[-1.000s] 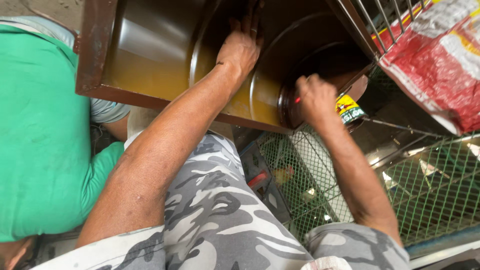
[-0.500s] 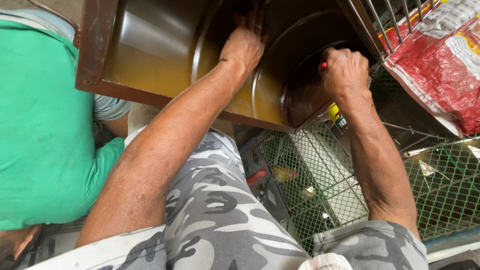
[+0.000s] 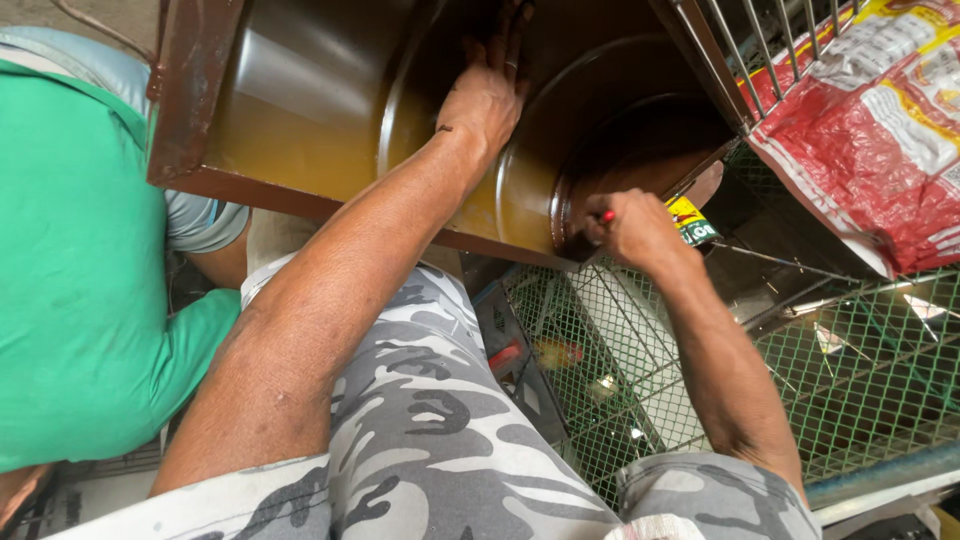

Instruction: The person wipes the interior of a metal cabinet with a cloth, then uses a paintbrush to apply brown paint to the inside surfaces. They repeatedly dip the brush into a paint can and spread the paint along the curved interior walls.

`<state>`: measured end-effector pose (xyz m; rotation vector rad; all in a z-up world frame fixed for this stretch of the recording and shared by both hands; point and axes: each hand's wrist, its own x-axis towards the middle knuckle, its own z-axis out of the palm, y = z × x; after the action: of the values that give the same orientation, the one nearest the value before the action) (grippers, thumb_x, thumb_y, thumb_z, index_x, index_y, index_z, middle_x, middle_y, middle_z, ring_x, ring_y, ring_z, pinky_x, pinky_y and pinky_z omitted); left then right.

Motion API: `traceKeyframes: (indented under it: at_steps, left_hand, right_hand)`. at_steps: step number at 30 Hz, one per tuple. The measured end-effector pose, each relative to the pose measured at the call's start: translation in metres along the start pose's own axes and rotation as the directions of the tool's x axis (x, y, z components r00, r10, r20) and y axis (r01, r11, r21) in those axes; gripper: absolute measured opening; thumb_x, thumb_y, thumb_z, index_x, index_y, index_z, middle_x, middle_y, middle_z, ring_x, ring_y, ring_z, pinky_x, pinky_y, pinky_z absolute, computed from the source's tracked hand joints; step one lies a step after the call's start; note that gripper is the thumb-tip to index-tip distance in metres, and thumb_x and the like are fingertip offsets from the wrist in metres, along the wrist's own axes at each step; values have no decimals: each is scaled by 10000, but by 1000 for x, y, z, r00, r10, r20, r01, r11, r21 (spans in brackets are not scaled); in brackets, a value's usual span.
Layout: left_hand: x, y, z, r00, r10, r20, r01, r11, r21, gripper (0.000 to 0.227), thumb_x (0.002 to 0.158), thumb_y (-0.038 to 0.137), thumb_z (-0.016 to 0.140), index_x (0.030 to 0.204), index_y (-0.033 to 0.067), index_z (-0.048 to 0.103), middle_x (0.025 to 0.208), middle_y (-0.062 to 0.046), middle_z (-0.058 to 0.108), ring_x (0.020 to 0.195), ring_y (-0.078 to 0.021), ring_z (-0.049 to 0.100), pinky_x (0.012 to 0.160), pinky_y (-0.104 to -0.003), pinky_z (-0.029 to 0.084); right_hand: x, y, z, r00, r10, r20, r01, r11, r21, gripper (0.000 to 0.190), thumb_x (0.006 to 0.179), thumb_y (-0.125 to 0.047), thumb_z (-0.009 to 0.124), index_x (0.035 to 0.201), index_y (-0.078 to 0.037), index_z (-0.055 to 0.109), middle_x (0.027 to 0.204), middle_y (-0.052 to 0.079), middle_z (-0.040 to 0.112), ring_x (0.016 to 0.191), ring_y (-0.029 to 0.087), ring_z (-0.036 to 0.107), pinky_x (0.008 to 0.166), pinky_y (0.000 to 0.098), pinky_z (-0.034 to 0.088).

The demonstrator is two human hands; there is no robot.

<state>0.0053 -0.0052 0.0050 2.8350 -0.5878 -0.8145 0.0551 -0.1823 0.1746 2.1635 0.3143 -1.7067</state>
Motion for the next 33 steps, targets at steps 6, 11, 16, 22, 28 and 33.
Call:
traceKeyframes:
  at_steps: [6,11,16,22,28,33]
  left_hand:
    - [-5,-4,-4,986,116,118,-134,978,159,868,867,367,690,1602,120,297,1626,-305,184,1484,-477,176,1085,-554,382]
    - [-4,-3,-2,988,112,104,-127,980,152,868,858,368,693,1593,71,342,1622,-299,210,1478,-476,209,1072,-554,397]
    - [1,0,7,997,45,58,-45,999,10,681,961,299,603,1578,99,396,1665,-295,161,1481,-494,219,1060,-570,423]
    - [8,3,8,999,-28,-21,27,999,-29,584,1019,309,500,1563,111,420,1676,-267,114,1511,-517,113,1037,-585,426]
    - [18,21,30,998,-40,-39,37,996,-86,601,996,302,502,1562,118,423,1677,-260,130,1503,-502,111,1038,-589,411]
    - [27,23,55,1000,24,3,-24,987,-159,610,1035,281,513,1602,65,450,1691,-269,205,1479,-499,219,1129,-602,367]
  right_hand:
    - [20,35,-43,912,-147,-383,54,969,-243,132,976,-187,671,1056,-123,754,878,217,733,768,386,722,688,501,569]
    - [34,61,-29,837,-260,-481,-105,787,-608,190,889,-158,705,1058,-82,664,884,149,677,707,309,707,556,434,524]
    - [13,28,29,827,-351,-440,48,823,-567,282,778,-99,672,1057,-63,654,831,100,662,684,284,690,592,445,520]
    - [-16,-11,28,963,-141,-229,124,988,-90,131,907,-214,696,967,-101,727,804,201,718,772,415,688,733,538,536]
    - [-12,5,-7,987,43,-156,-35,998,55,174,915,-217,690,1062,-137,740,890,182,741,806,388,717,771,516,556]
    - [14,31,-25,844,-99,-527,40,992,-123,103,1025,-206,709,1040,-104,710,936,185,710,858,417,687,755,536,533]
